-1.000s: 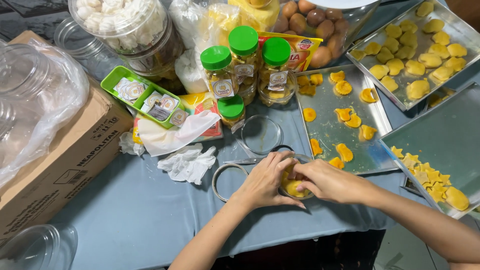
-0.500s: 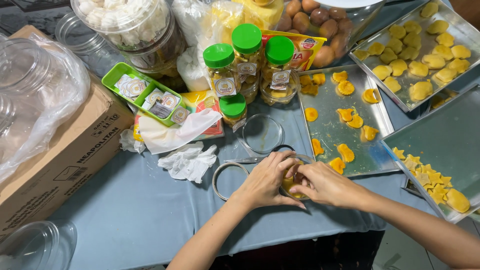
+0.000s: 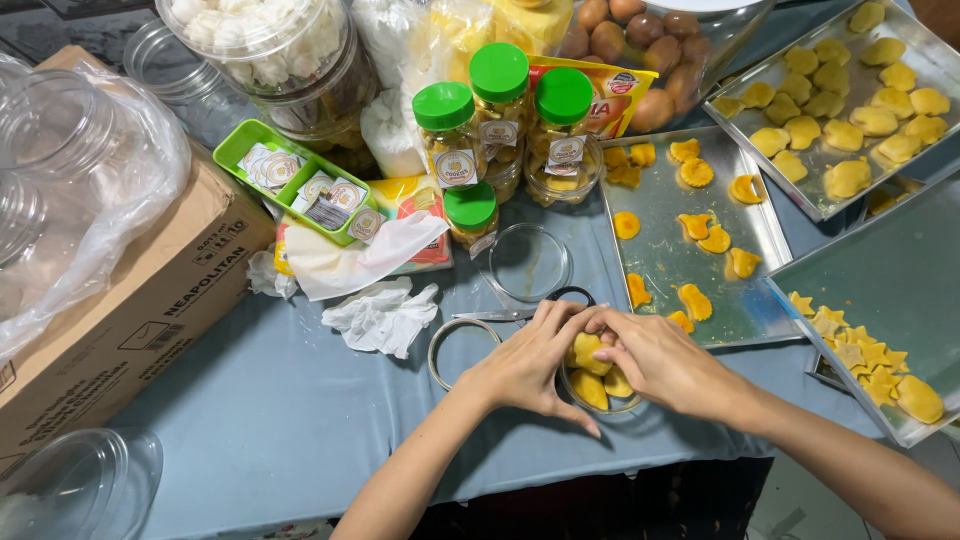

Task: Filling plastic jars with small yellow pastries and cleaning the jars with a cloth.

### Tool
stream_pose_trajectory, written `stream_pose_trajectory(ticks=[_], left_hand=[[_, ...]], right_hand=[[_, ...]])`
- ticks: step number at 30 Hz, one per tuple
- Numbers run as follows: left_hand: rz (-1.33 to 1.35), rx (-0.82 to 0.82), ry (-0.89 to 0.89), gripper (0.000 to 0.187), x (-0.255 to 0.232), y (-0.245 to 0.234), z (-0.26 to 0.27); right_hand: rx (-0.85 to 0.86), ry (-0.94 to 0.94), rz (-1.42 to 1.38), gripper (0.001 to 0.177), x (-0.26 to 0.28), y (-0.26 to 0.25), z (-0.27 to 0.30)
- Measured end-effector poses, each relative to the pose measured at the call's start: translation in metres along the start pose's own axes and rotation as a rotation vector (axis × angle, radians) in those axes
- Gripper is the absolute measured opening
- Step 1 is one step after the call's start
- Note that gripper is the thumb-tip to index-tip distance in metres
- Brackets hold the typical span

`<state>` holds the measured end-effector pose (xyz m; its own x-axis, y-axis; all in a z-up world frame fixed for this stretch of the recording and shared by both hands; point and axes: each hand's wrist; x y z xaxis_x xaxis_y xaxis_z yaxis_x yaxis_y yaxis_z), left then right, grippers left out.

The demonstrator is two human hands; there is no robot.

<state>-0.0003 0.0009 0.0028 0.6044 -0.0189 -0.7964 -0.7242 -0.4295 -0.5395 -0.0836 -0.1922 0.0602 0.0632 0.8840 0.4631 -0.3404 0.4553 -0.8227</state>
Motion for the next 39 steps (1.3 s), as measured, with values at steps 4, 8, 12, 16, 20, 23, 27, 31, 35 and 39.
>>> stream_pose_trajectory(ticks=[4,8,12,16,20,23,27,31,35,39], left_hand=[[0.027,-0.019,0.057,0.109,0.012,0.008,-0.001],[-0.041,-0.060,0.035,0.116,0.026,0.021,0.002],[-0.042,-0.038,0.057,0.118,0.023,0.017,0.001],[0.117,0.021,0.095,0.123,-0.004,-0.006,-0.005],[0.153,0.008,0.001,0.116,0.005,-0.001,-0.002],[0.056,-0.074,-0.012,0.113,0.006,0.001,-0.003],[-0.051,-0.100,-0.011,0.123,0.006,0.003,-0.002],[0.116,0.036,0.091,0.107,0.005,-0.010,0.000],[0.223,0.034,0.014,0.106,0.007,-0.009,0.000],[0.061,-0.073,-0.018,0.124,0.007,0.000,-0.001]], right_hand=[[0.036,0.047,-0.055,0.018,-0.007,0.025,-0.006],[-0.009,0.103,-0.069,0.013,-0.014,0.048,-0.014],[-0.161,0.040,-0.057,0.004,-0.002,0.044,-0.008],[-0.283,-0.039,-0.042,0.008,-0.020,0.051,-0.009],[-0.450,0.055,-0.084,0.011,-0.015,0.009,0.010],[-0.637,0.193,0.013,0.008,-0.074,-0.035,0.012],[-0.781,0.480,0.306,0.024,-0.162,-0.095,0.004],[-0.577,0.729,0.519,0.046,-0.340,-0.103,-0.028],[-0.483,0.778,0.444,0.047,-0.407,-0.097,-0.043],[-0.489,0.766,0.171,0.060,-0.361,-0.107,-0.043]])
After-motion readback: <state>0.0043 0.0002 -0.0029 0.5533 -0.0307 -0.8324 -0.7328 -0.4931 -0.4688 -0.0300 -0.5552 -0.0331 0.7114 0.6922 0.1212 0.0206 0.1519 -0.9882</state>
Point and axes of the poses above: each hand's wrist, its own z-axis away from the middle knuckle, its own y-axis out of the palm, x = y × z, and after that the axes turned 6 degrees about z, right-handed
